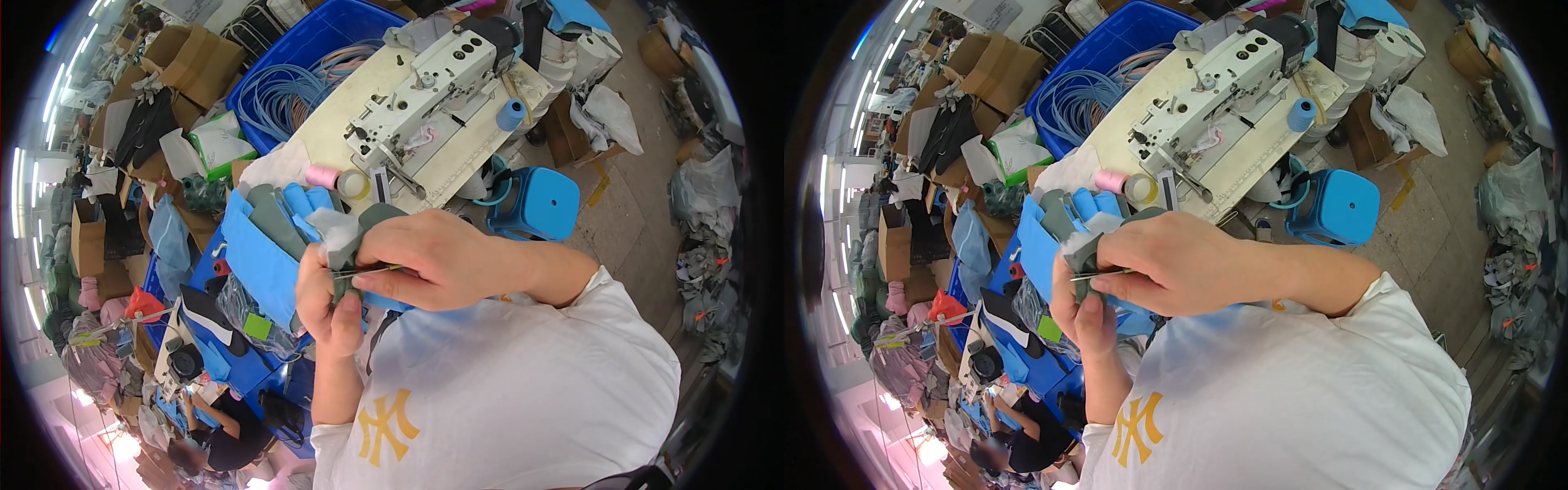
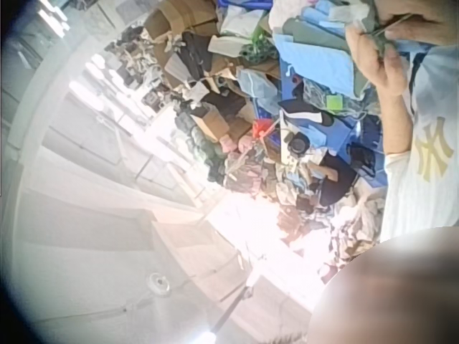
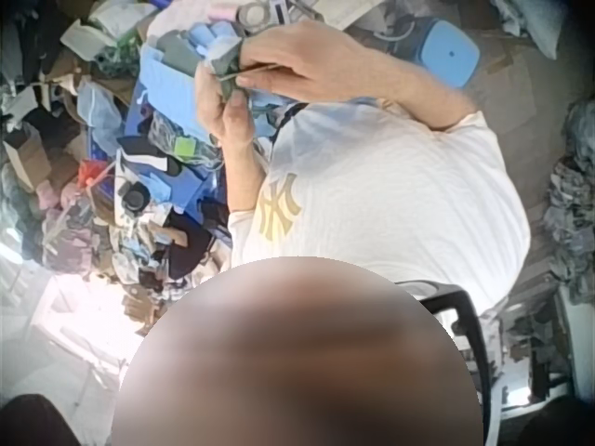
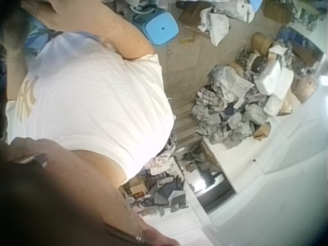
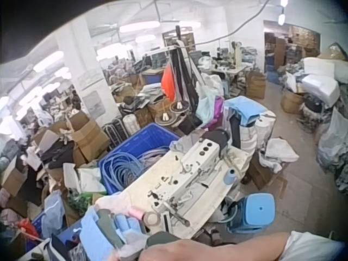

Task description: Trimming excess material and loose threads from leather bag components using thread snips.

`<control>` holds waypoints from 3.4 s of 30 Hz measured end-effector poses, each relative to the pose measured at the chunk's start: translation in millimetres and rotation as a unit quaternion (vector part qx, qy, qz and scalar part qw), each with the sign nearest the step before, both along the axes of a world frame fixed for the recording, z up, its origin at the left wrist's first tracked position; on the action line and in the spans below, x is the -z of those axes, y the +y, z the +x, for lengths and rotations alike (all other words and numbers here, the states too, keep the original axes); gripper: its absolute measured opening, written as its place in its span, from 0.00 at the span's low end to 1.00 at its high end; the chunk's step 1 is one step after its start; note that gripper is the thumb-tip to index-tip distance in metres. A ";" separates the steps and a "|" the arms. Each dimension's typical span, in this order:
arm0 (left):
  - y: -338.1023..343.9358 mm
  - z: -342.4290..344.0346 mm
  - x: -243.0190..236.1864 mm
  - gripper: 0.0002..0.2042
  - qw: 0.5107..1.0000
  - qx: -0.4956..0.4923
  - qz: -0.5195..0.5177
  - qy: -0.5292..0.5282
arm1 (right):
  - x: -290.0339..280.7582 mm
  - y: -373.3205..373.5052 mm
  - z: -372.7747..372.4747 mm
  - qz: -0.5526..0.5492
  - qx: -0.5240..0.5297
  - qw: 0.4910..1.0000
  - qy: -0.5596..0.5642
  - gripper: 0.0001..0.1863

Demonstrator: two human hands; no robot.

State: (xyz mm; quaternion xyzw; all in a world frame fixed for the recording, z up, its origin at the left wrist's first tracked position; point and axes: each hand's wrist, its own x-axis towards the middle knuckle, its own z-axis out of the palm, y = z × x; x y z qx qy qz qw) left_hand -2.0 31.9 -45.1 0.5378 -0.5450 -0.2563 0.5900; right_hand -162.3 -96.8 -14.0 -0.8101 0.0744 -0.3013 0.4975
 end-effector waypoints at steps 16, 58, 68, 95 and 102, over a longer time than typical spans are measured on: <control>-10.7 -10.3 -4.5 0.10 0.996 0.038 -0.036 -0.074 | 14.8 -24.7 0.7 0.013 0.179 0.974 -0.140 0.17; -12.8 -13.1 -1.9 0.07 0.990 -0.073 -0.035 -0.114 | 1.9 -7.6 -18.5 -0.071 0.015 0.996 0.052 0.09; -10.3 -14.4 -13.6 0.07 0.985 -0.081 -0.061 -0.143 | -4.3 -7.0 -14.7 -0.078 -0.001 0.996 0.038 0.08; -10.7 -21.8 1.6 0.07 0.997 -0.027 0.017 -0.065 | -6.5 -43.0 -15.3 0.095 0.086 0.987 -0.093 0.20; -27.8 -13.5 -2.1 0.07 0.992 0.037 -0.029 -0.118 | 1.5 -35.9 -9.8 0.103 0.090 0.989 -0.051 0.21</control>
